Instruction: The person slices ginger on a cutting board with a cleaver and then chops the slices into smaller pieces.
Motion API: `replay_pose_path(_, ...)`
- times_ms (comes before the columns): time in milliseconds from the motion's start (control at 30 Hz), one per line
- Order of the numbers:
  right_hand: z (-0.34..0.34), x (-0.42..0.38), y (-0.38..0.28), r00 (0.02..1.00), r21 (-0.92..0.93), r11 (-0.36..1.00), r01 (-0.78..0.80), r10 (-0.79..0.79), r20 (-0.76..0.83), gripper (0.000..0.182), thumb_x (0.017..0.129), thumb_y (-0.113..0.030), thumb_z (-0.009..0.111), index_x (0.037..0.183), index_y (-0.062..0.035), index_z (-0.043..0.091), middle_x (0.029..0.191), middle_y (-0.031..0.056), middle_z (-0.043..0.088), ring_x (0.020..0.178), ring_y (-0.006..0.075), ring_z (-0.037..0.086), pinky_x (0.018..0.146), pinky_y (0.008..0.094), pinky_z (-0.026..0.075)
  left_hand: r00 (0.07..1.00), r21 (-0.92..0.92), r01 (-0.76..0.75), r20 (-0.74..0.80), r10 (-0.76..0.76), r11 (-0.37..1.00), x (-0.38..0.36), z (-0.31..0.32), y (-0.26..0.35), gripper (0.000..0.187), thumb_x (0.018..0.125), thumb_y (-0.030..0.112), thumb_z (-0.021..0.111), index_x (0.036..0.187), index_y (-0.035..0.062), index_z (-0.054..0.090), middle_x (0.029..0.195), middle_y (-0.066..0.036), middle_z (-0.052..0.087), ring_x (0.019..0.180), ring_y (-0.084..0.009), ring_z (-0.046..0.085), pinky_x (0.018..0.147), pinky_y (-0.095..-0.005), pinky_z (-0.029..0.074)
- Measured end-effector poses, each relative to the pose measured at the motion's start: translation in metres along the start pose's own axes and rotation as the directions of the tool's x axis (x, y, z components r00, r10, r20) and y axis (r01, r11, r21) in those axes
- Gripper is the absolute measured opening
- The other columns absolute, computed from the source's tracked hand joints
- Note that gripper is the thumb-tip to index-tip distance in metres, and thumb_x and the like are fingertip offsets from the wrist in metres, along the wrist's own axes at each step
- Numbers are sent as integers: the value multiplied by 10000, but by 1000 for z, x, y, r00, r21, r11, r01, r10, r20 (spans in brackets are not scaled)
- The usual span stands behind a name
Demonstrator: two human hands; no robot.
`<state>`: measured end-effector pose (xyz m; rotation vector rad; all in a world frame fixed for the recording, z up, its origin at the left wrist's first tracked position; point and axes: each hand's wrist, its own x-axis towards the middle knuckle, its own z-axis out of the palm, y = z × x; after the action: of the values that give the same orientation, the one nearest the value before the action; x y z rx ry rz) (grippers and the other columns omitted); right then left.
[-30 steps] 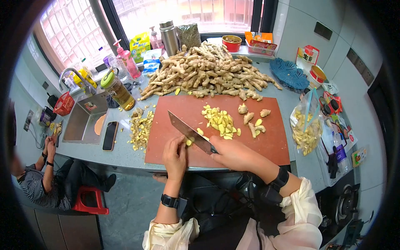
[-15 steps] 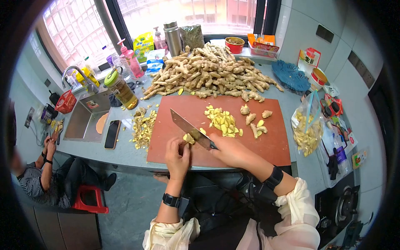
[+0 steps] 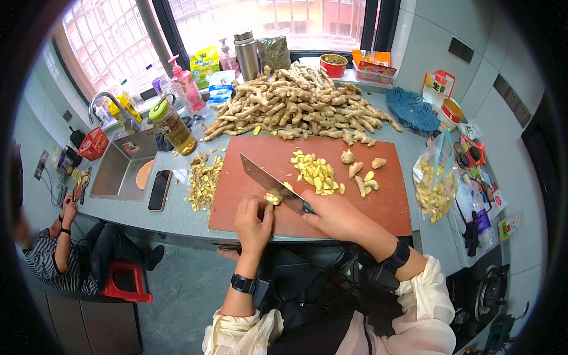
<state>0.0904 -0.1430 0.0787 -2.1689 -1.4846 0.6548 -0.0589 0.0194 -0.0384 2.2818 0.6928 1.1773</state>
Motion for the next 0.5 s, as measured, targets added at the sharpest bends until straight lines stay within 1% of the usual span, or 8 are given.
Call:
replay_pose_path(67,-1,1,-1,1000,-52,999,11,-11,15,300,971,-254,638,1145,-43,513,948,257,686,919,464,673,786,541,521,1000,-14,-27,6,27,1000,0,0,0,144,844,93,749,918,63,629,938,-97,653,867,-319,623,769,-436,491)
replay_pose_path(200,-3,3,-3,1000,-88,996,21,-19,24,292,973,-250,636,1125,-38,505,923,255,684,904,464,674,781,541,524,1000,-38,-16,10,17,999,0,-1,-1,138,848,80,744,919,59,628,949,-101,659,874,-326,633,773,-437,500)
replay_pose_path(300,-4,6,-7,998,-130,991,-11,19,57,291,974,-242,630,1119,-26,499,907,260,683,903,462,676,786,547,525,1000,-42,0,30,2,999,0,0,-3,135,848,75,745,910,53,627,958,-105,664,873,-328,636,767,-436,505)
replay_pose_path(500,-2,19,-17,997,-212,977,15,2,82,246,952,-164,594,1092,15,502,878,263,684,870,471,679,764,551,531,1000,-71,4,24,-2,997,1,-1,-1,128,842,61,744,900,42,632,974,-110,671,889,-330,642,781,-434,512)
